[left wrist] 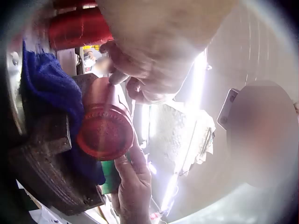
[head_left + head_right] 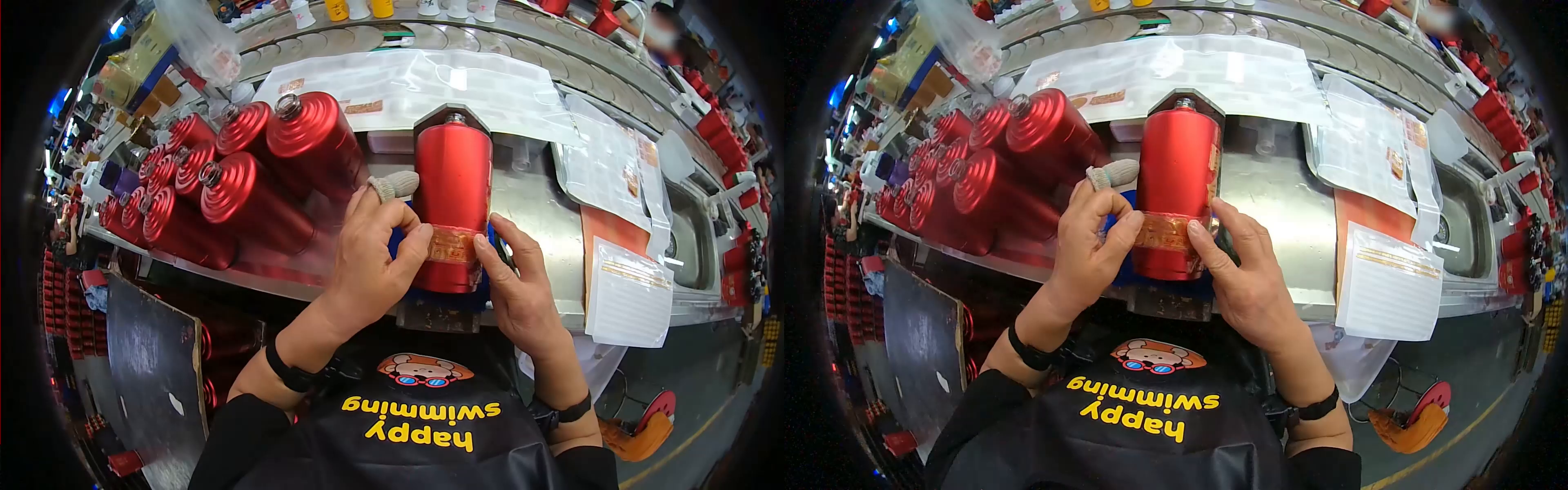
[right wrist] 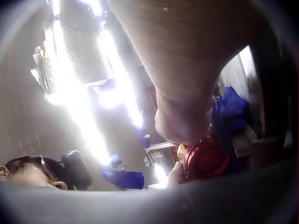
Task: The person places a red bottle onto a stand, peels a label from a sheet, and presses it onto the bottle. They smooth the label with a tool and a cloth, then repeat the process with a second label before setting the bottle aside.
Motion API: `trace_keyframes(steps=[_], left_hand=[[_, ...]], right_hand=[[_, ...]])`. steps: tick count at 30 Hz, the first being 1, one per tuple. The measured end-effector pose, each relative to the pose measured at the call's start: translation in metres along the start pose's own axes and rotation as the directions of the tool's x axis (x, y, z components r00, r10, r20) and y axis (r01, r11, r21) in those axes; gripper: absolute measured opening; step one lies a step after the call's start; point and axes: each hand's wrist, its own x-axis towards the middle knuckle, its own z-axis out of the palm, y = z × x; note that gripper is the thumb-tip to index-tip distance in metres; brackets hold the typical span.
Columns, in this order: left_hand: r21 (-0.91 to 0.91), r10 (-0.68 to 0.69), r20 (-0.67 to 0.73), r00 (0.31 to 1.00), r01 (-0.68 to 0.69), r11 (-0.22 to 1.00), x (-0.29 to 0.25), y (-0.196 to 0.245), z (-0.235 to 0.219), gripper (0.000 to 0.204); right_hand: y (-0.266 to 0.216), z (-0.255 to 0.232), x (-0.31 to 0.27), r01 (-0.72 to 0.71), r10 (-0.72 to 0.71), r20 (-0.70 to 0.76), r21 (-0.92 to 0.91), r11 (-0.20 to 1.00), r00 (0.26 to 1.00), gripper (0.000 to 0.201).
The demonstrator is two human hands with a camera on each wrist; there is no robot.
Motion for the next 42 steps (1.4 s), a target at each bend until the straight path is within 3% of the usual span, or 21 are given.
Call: trace_keyframes(steps=[10, 12, 19, 21, 25, 27, 31, 36, 42], left_hand=[[-0.014, -0.067, 0.029, 0.997, 0.067, 0.998, 0.002, 0.005, -0.002, 0.012], [-0.030, -0.005, -0.027, 1.000, 0.004, 1.000, 0.001, -0.002, 0.003, 0.013], [-0.064, -0.091, 0.014, 0.996, 0.092, 0.994, -0.004, -0.003, 0.001, 0.014], [-0.094, -0.128, 0.025, 0.992, 0.129, 0.987, -0.005, 0.000, 0.000, 0.015], [0.040, 0.043, 0.061, 0.997, -0.046, 0.998, 0.001, 0.012, -0.008, 0.015], [0.150, 0.177, 0.081, 0.981, -0.187, 0.971, 0.008, 0.022, -0.010, 0.014], [0.198, 0.259, 0.145, 0.955, -0.285, 0.938, 0.013, 0.034, -0.011, 0.012], [0.150, 0.180, 0.122, 0.976, -0.198, 0.969, 0.010, 0.029, -0.012, 0.011], [0.007, 0.046, 0.076, 0.996, -0.047, 0.999, 0.003, 0.017, -0.008, 0.013]], right_hand=[[-0.003, -0.001, 0.004, 0.053, -0.051, 0.020, -0.101, 0.994, 0.998, 0.069], [-0.005, -0.001, 0.004, 0.029, -0.026, 0.024, -0.113, 0.993, 0.999, 0.069], [-0.007, 0.001, 0.008, -0.002, 0.003, 0.006, -0.140, 0.990, 1.000, 0.069], [-0.006, 0.001, 0.005, -0.060, 0.060, -0.008, -0.049, 0.997, 0.998, 0.069], [-0.003, -0.004, 0.005, -0.188, 0.189, -0.004, 0.106, 0.976, 0.982, 0.060], [0.000, -0.006, 0.010, -0.154, 0.156, -0.010, 0.109, 0.982, 0.988, 0.054], [0.001, -0.006, 0.029, -0.093, 0.100, -0.027, 0.207, 0.974, 0.995, 0.049], [0.004, -0.003, 0.037, -0.079, 0.100, -0.060, 0.279, 0.957, 0.993, 0.020], [0.003, -0.003, 0.043, -0.070, 0.086, -0.074, 0.201, 0.977, 0.994, 0.015]])
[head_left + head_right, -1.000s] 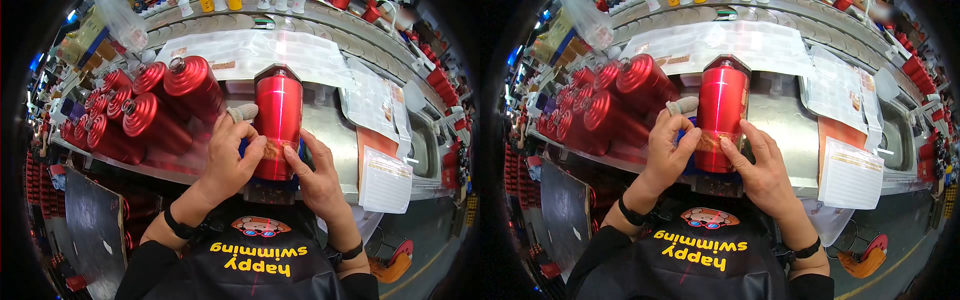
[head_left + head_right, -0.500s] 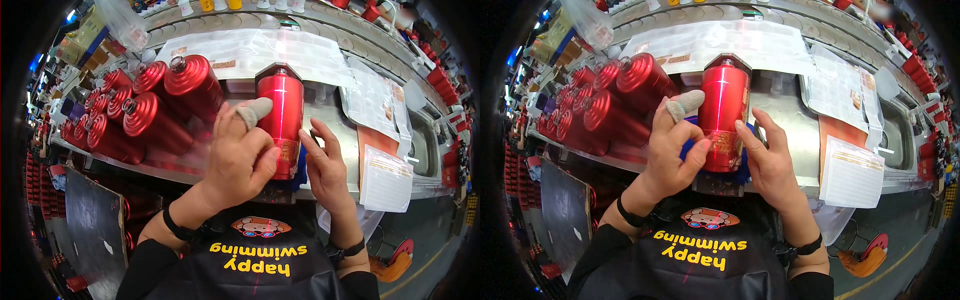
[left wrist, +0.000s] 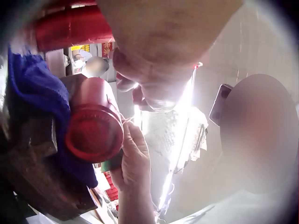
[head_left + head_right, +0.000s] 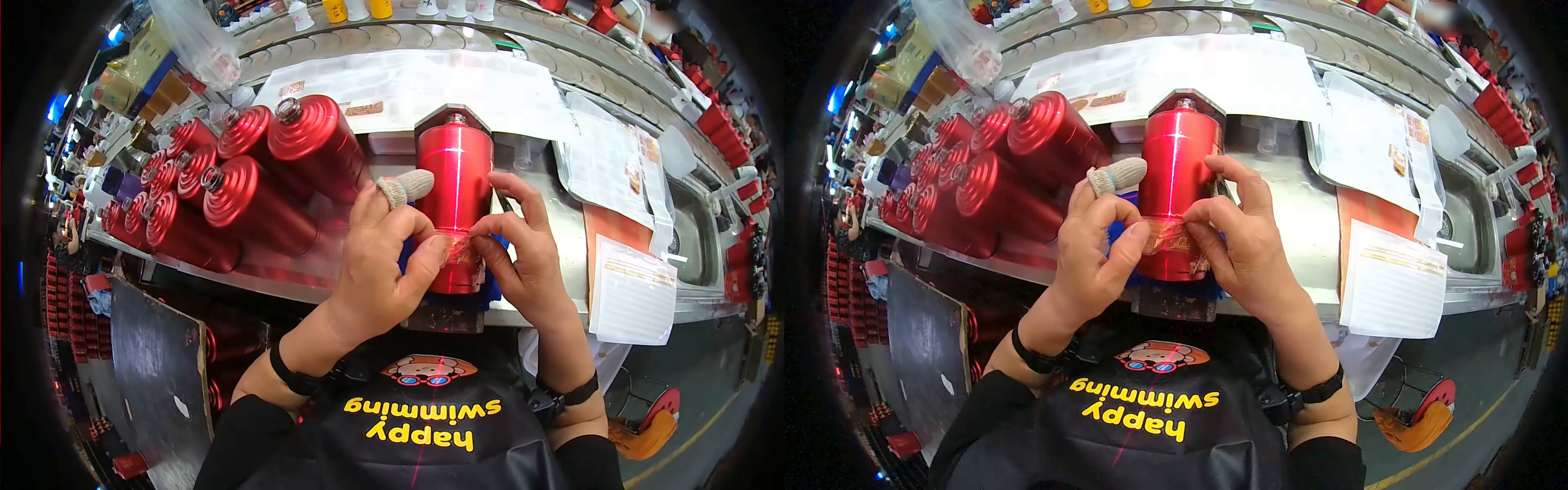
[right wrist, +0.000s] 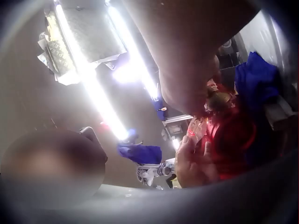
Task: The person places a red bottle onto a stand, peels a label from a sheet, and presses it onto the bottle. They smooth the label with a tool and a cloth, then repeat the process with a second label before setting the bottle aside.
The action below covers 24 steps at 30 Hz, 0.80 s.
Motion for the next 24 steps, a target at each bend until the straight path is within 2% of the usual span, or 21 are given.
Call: trace_keyframes(steps=[9, 14, 18, 20, 23, 24], left_hand=[[-0.104, -0.084, -0.045, 0.995, 0.079, 0.991, -0.006, -0.013, 0.006, 0.013], [-0.108, -0.113, -0.052, 0.992, 0.107, 0.988, -0.007, -0.015, 0.008, 0.015], [-0.138, -0.173, -0.021, 0.985, 0.169, 0.976, -0.011, -0.015, 0.007, 0.021], [-0.156, -0.197, 0.015, 0.980, 0.197, 0.968, -0.012, -0.015, 0.003, 0.024], [-0.145, -0.116, -0.038, 0.992, 0.110, 0.983, -0.015, -0.019, 0.008, 0.022], [-0.115, -0.158, -0.005, 0.987, 0.156, 0.981, -0.016, -0.018, 0.008, 0.022]], right_hand=[[0.000, 0.004, 0.000, -0.037, 0.037, -0.016, 0.012, 0.999, 0.999, 0.011], [0.001, 0.005, -0.003, -0.111, 0.112, -0.014, 0.060, 0.992, 0.994, 0.012], [0.004, 0.007, -0.009, -0.184, 0.201, -0.062, 0.215, 0.959, 0.978, 0.027], [0.008, 0.008, -0.014, -0.184, 0.200, -0.072, 0.182, 0.966, 0.977, 0.037], [0.010, 0.012, -0.018, -0.203, 0.216, -0.077, 0.151, 0.967, 0.973, 0.049], [0.009, 0.013, -0.018, -0.213, 0.225, -0.075, 0.144, 0.966, 0.971, 0.053]])
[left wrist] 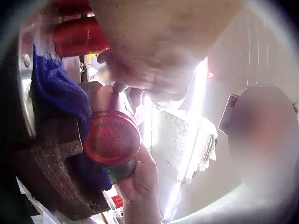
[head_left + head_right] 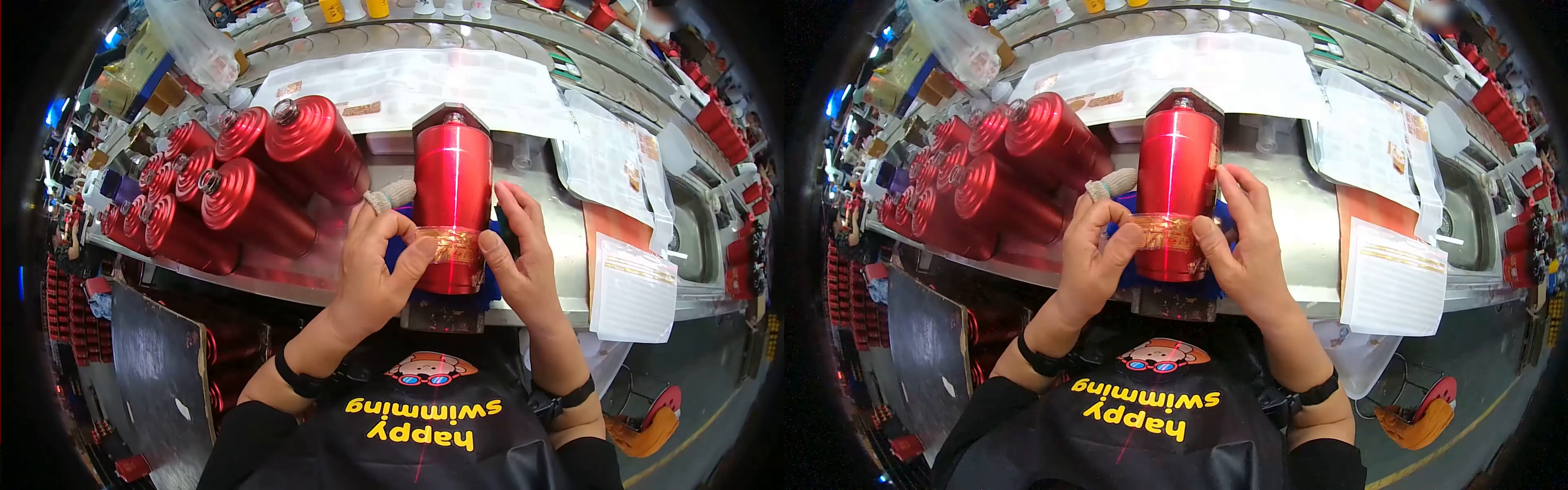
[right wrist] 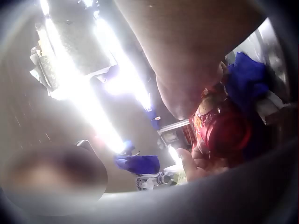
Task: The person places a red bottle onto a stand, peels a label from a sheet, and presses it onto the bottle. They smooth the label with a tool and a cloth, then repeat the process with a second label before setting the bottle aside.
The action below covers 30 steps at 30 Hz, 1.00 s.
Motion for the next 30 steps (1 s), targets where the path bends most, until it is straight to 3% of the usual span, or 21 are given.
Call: trace_keyframes(steps=[5, 17, 20, 26, 30], left_hand=[[-0.016, -0.167, 0.048, 0.985, 0.168, 0.986, -0.002, 0.000, -0.001, 0.020], [-0.095, -0.085, -0.030, 0.996, 0.081, 0.992, -0.005, -0.013, 0.006, 0.021], [-0.170, -0.190, 0.012, 0.982, 0.189, 0.967, -0.007, -0.015, 0.006, 0.022], [-0.114, -0.114, -0.017, 0.993, 0.112, 0.987, -0.008, -0.014, 0.007, 0.025], [-0.075, -0.170, 0.079, 0.982, 0.176, 0.981, -0.009, -0.012, 0.002, 0.022]], right_hand=[[0.003, 0.006, 0.001, -0.015, 0.015, -0.002, -0.021, 1.000, 1.000, 0.061], [0.003, 0.004, 0.003, -0.080, 0.077, 0.055, 0.049, 0.996, 0.996, 0.064], [0.003, 0.004, 0.004, -0.088, 0.084, 0.064, 0.065, 0.994, 0.994, 0.067], [0.000, 0.004, 0.005, -0.071, 0.069, 0.085, 0.028, 0.997, 0.994, 0.073], [-0.001, 0.003, 0.005, -0.063, 0.062, 0.098, 0.006, 0.998, 0.993, 0.076]])
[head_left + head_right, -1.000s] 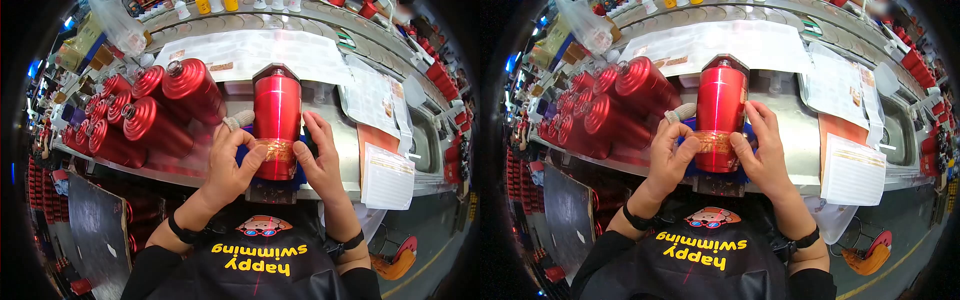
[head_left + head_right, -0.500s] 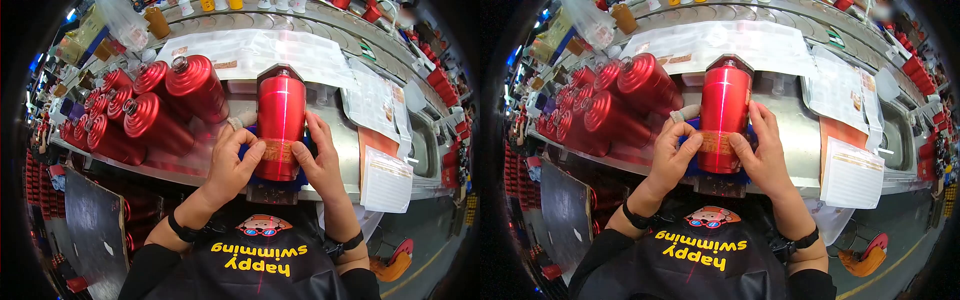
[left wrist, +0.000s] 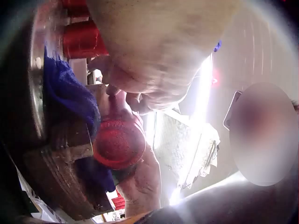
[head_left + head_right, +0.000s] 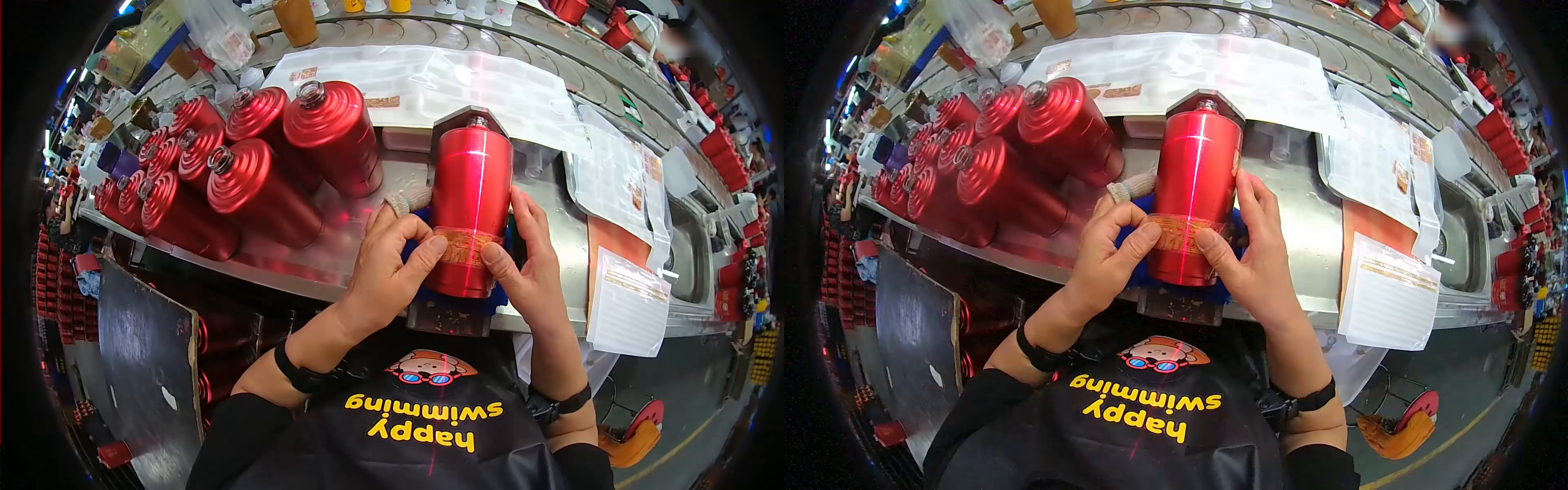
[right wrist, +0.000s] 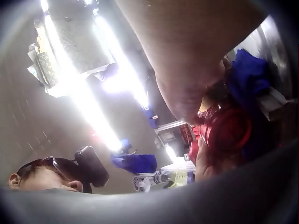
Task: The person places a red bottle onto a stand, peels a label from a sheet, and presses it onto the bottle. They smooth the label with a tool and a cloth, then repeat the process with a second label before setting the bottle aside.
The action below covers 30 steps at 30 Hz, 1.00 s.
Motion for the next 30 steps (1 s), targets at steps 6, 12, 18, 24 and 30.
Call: trace_keyframes(steps=[6, 12, 18, 24, 30], left_hand=[[0.022, -0.003, 0.006, 1.000, 0.002, 1.000, -0.0004, -0.0009, 0.0000, 0.022], [-0.034, 0.078, -0.073, 0.994, -0.080, 0.996, 0.0007, -0.0069, 0.0059, 0.025], [-0.008, 0.140, -0.115, 0.983, -0.142, 0.990, 0.0012, -0.0065, 0.0058, 0.025], [0.023, 0.126, -0.091, 0.988, -0.124, 0.992, -0.0006, -0.0027, 0.0010, 0.025], [0.051, 0.086, -0.061, 0.994, -0.083, 0.995, -0.0012, -0.0057, 0.0013, 0.023]], right_hand=[[-0.0012, -0.0013, 0.0004, -0.019, 0.019, 0.016, 0.032, 0.999, 1.000, 0.078], [-0.0014, -0.0002, 0.0001, -0.006, 0.006, 0.015, -0.008, 1.000, 1.000, 0.081], [-0.0015, -0.0012, 0.0012, -0.023, 0.022, 0.030, 0.036, 0.999, 0.999, 0.084], [-0.0016, -0.0022, 0.0008, -0.029, 0.028, 0.039, 0.030, 0.999, 0.999, 0.084], [-0.0006, -0.0015, 0.0007, -0.013, 0.012, 0.040, 0.026, 1.000, 0.999, 0.086]])
